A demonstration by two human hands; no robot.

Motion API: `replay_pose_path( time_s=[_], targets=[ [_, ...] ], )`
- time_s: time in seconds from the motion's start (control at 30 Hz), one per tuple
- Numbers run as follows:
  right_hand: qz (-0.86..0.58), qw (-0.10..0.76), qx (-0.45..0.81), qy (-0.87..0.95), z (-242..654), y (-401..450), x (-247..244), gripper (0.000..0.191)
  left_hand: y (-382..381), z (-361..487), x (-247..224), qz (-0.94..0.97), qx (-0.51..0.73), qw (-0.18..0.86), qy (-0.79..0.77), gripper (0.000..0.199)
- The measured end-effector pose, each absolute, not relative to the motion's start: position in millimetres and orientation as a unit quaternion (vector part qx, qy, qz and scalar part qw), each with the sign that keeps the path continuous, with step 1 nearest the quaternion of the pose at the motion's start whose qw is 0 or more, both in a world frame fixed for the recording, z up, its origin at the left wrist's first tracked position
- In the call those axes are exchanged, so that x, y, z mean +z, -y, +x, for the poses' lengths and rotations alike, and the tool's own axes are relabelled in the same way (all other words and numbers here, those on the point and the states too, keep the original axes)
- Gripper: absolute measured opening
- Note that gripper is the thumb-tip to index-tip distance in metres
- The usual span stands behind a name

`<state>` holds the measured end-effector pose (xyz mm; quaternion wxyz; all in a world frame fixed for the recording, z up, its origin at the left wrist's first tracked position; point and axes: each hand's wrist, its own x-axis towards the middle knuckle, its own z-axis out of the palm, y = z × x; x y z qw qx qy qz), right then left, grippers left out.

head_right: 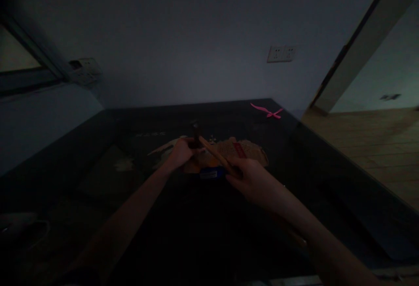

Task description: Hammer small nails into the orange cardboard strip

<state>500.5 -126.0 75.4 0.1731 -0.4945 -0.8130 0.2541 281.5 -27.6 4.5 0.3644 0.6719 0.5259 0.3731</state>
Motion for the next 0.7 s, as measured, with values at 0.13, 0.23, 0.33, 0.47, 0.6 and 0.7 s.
replay_pose_path(
  time_s=[0.13,0.23,0.33,0.47,0.6,0.7],
  targets=[
    [-0.495,0.176,0.25,0.813,500.5,127.5,81.0,0.028,27.9,281.6,3.8,0.677,0.372,0.349,-0.531,0.017],
    [-0.498,0.18,0.254,0.809,502.8,129.1,86.5,0.033,28.2,281.0,3.7,0.695,0.363,0.32,-0.531,0.011],
    [-0.494,0.174,0.251,0.814,503.8,127.1,84.0,0.031,28.1,279.9,3.9,0.703,0.357,0.313,-0.53,0.012],
    [-0.496,0.158,0.26,0.813,503.4,124.3,77.8,0.029,27.1,279.0,3.2,0.702,0.353,0.319,-0.53,0.014],
    [-0.501,0.199,0.267,0.799,508.1,127.8,79.6,0.031,27.2,280.1,4.0,0.708,0.351,0.301,-0.534,0.01],
    [-0.492,0.261,0.299,0.775,514.8,131.5,77.1,0.035,28.0,280.5,5.8,0.716,0.349,0.285,-0.533,0.007]
  ],
)
